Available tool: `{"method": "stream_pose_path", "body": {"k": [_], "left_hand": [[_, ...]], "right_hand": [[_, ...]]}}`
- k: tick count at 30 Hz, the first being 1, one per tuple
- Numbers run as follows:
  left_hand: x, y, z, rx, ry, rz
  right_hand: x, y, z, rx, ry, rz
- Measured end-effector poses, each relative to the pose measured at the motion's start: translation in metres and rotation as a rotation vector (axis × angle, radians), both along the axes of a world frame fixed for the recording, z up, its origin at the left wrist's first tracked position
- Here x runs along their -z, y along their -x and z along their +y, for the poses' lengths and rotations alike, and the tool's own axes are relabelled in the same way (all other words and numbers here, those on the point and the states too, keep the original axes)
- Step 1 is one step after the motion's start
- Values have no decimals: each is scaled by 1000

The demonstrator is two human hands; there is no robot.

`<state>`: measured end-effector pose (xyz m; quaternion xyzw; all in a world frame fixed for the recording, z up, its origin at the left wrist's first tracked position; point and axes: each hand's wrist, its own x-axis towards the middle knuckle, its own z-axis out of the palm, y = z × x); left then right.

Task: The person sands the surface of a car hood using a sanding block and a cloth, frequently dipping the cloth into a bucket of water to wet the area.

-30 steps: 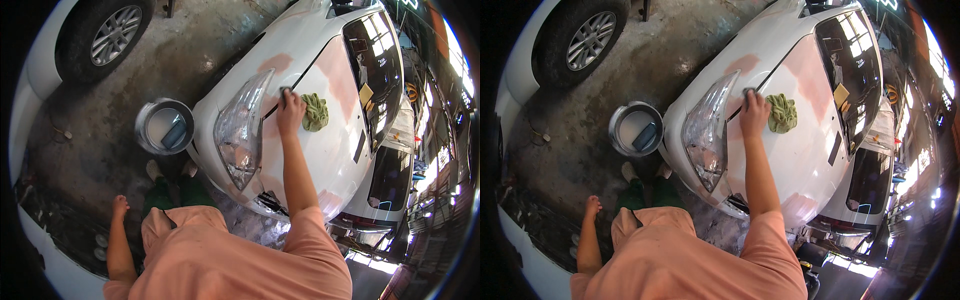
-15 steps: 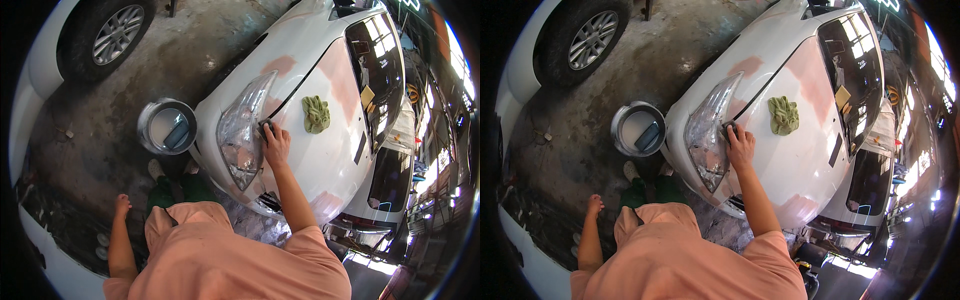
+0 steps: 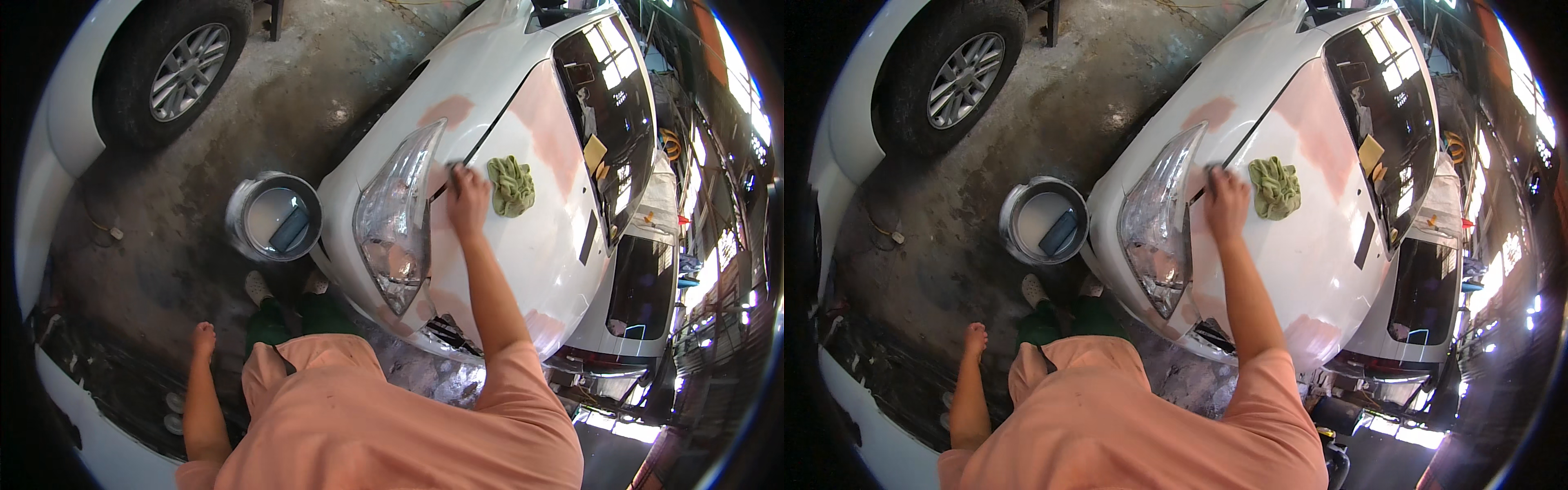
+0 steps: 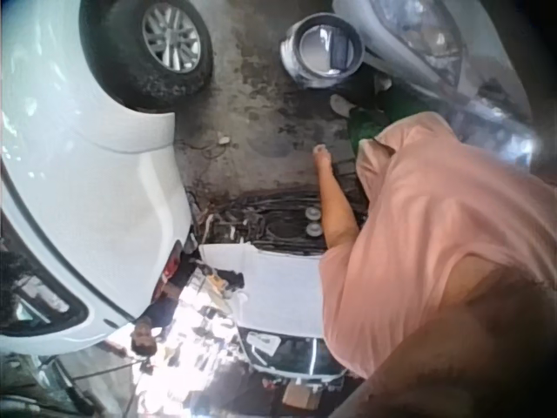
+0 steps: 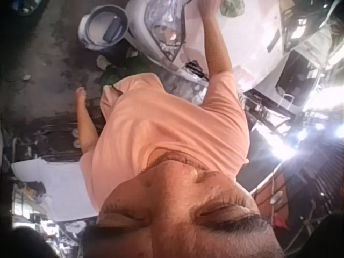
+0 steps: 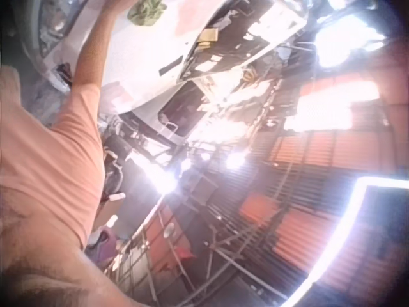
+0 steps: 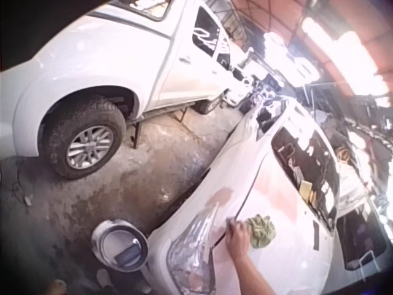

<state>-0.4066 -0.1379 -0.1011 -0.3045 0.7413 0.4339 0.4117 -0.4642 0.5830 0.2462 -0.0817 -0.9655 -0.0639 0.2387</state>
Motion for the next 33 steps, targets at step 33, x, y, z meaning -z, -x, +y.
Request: {"method": "stream_pose_path", "body": {"k": [33], "left_hand": [[-310,99,725,897,6,1586]], "right_hand": [[161,-743,-251,1196,795,-527]]}}
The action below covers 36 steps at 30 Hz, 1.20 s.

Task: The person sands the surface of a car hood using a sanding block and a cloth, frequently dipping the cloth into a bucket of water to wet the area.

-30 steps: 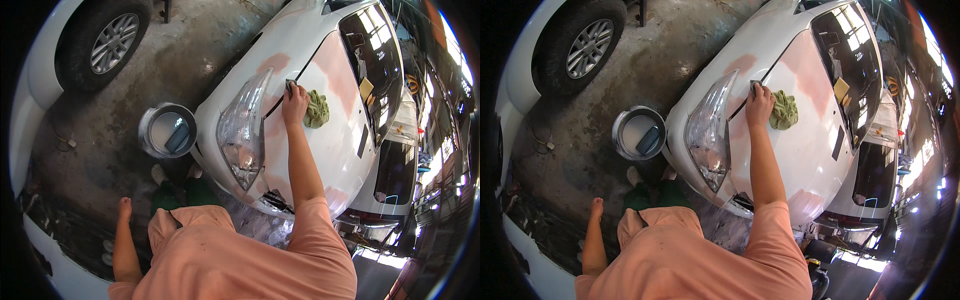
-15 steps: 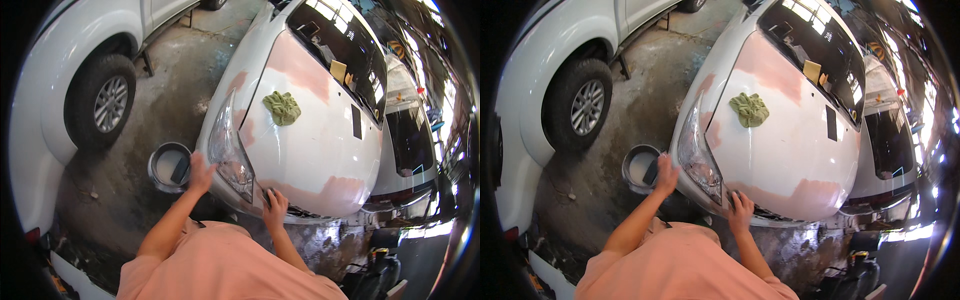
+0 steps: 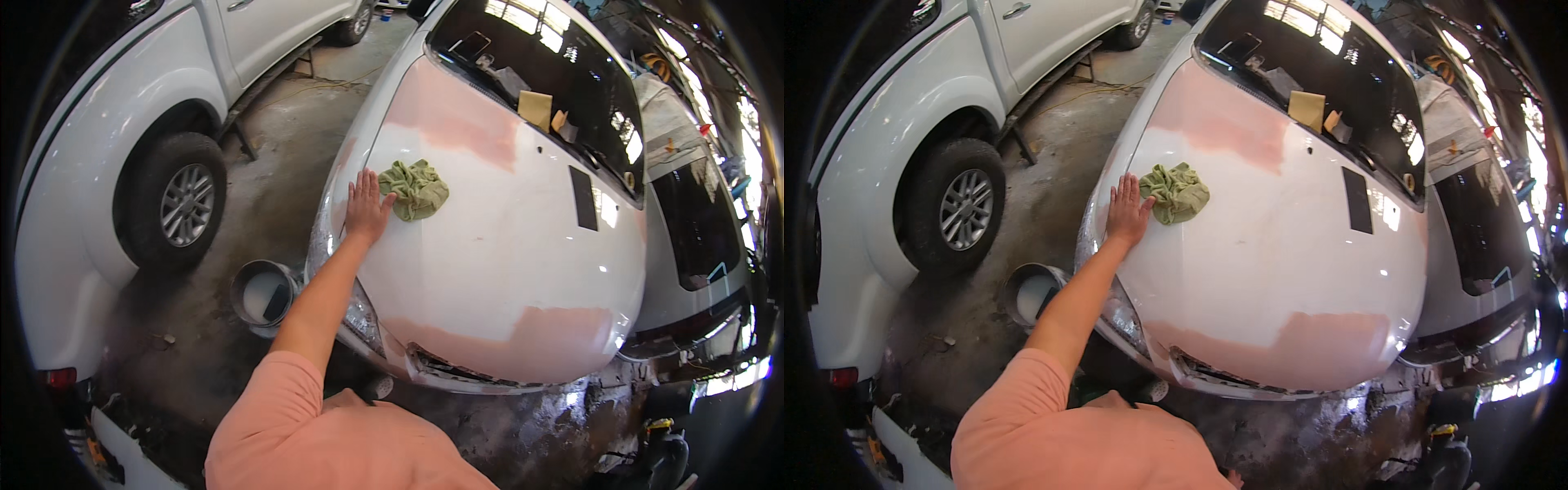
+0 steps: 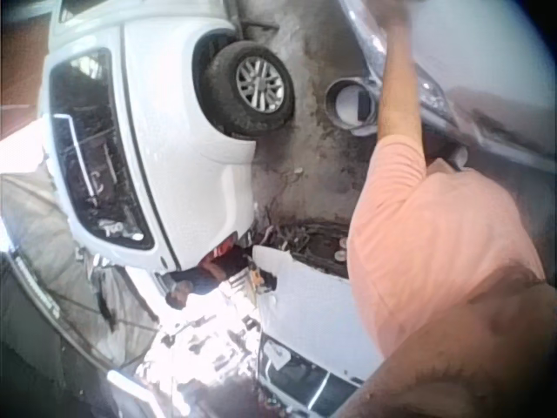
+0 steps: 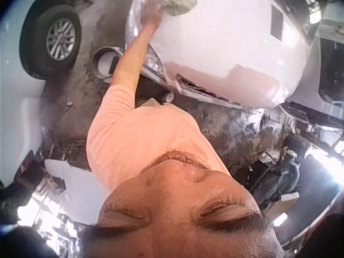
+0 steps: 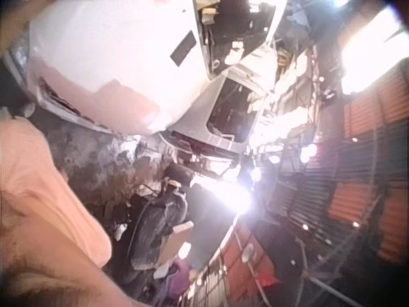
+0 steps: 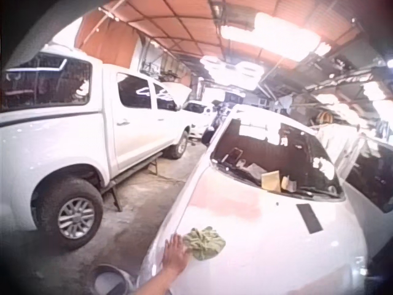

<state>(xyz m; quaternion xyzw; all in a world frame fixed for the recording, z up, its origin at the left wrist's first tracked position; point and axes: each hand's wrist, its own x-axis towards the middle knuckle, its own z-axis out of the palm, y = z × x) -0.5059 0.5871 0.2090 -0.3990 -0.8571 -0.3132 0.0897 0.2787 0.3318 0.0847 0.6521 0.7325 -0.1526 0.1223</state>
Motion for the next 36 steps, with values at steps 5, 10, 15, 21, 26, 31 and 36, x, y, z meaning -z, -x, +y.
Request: {"method": "stream_pose_path", "body": {"k": [5,10,15,21,26,31,36], "left_hand": [[19,-24,-25,-109,-66,17],[32,-52,-44,-170,-117,-53],[42,-72,-52,-250,-165,-143],[51,-92,-53,-364,-206,-214],[60,-113,-54,-417,-255,-296],[70,-128,-61,-433,-273,-288],[77,-159,-67,-395,-301,-315]], "right_hand": [[36,-39,57,36,165,14],[50,-61,105,2,207,59],[54,-78,134,-42,210,86],[81,-85,156,-68,283,-84],[94,-101,164,-68,265,-88],[99,-94,172,-100,276,-36],[94,-97,181,-124,272,-10]]}}
